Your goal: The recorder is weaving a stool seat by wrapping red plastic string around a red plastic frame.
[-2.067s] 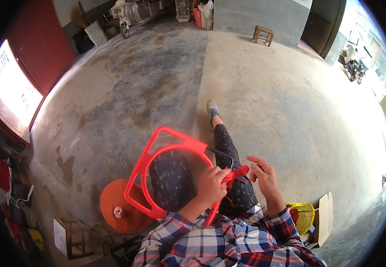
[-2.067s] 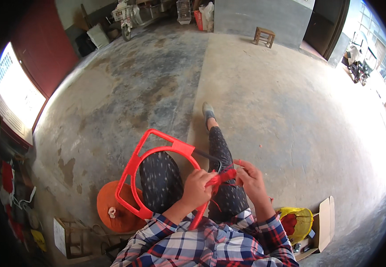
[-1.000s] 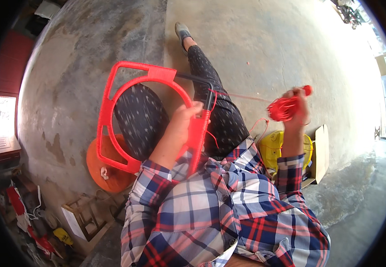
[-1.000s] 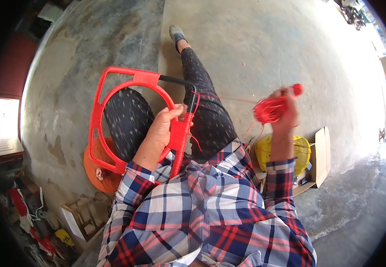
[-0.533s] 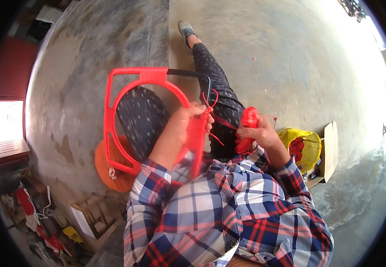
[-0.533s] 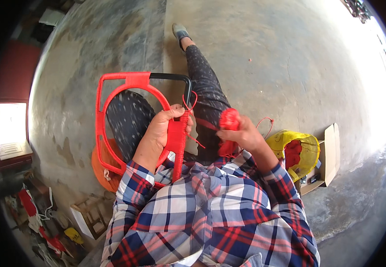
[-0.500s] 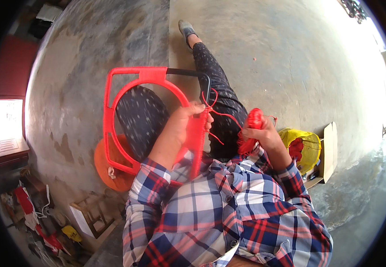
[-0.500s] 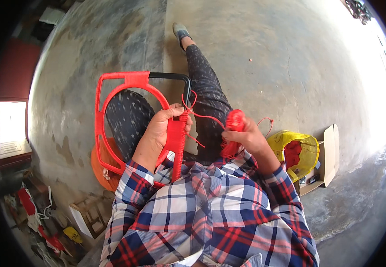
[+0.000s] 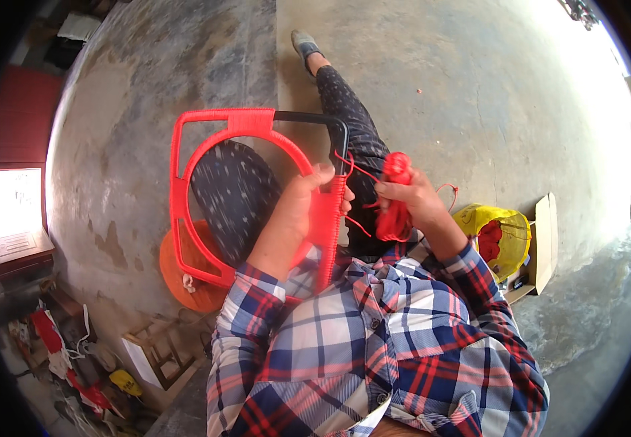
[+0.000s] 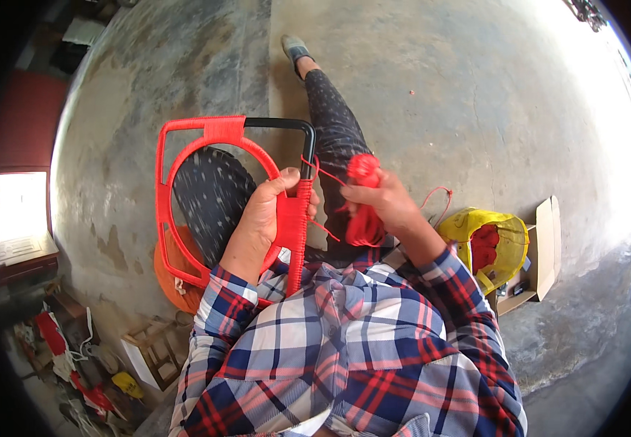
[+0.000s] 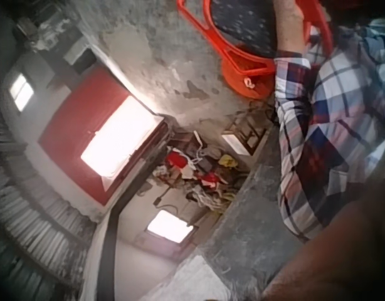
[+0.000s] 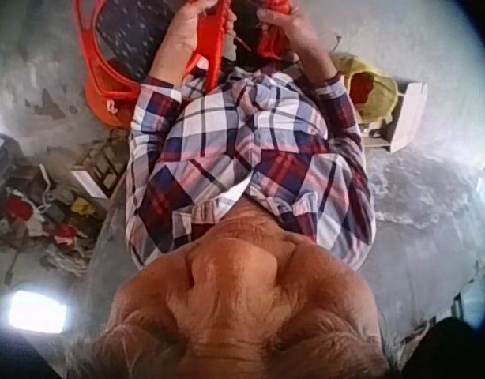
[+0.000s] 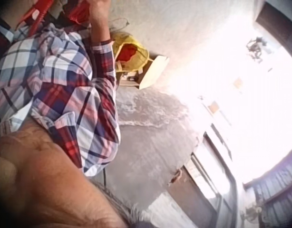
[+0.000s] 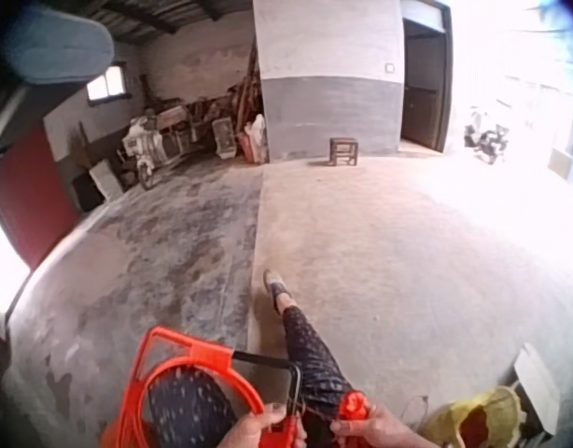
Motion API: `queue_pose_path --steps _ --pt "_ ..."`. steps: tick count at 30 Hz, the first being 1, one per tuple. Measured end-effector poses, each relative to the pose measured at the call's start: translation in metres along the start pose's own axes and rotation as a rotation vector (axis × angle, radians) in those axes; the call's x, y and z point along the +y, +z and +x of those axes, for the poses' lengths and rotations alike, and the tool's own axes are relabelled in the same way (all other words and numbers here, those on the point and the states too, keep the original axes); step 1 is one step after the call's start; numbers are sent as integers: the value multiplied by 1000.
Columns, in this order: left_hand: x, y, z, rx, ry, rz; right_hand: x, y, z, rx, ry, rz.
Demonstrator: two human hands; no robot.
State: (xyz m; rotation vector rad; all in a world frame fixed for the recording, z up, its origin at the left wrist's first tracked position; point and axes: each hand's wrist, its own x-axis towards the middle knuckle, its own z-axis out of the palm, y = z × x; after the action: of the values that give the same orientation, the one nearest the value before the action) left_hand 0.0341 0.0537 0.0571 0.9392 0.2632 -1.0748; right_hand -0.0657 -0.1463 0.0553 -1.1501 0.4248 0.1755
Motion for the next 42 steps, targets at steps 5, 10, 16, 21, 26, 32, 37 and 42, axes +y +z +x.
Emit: queue_pose_path --steps 5,10,16,21,26,32,37,42 --pt "10 5 -1 -57 -2 -86 10 -27 -46 -79 -41 -248" --pt "2 -8 7 -51 8 -17 18 -44 -46 64 -23 2" --pt "2 -11 -2 -17 21 -64 54 -200 -23 540 -99 602" --pt "-3 -8 -3 -6 0 -29 7 -141 -6 611 -23 318" --pt "-22 -15 13 61 141 -54 -40 -48 45 146 -392 -321" --pt "-26 0 15 107 568 33 -57 33 68 -286 -545 -1595" --pt "-22 -1 12 3 469 -38 -31 15 72 48 -828 -1243" --pt "-21 -12 16 -70 258 -158 0 -16 44 378 -853 -1028"
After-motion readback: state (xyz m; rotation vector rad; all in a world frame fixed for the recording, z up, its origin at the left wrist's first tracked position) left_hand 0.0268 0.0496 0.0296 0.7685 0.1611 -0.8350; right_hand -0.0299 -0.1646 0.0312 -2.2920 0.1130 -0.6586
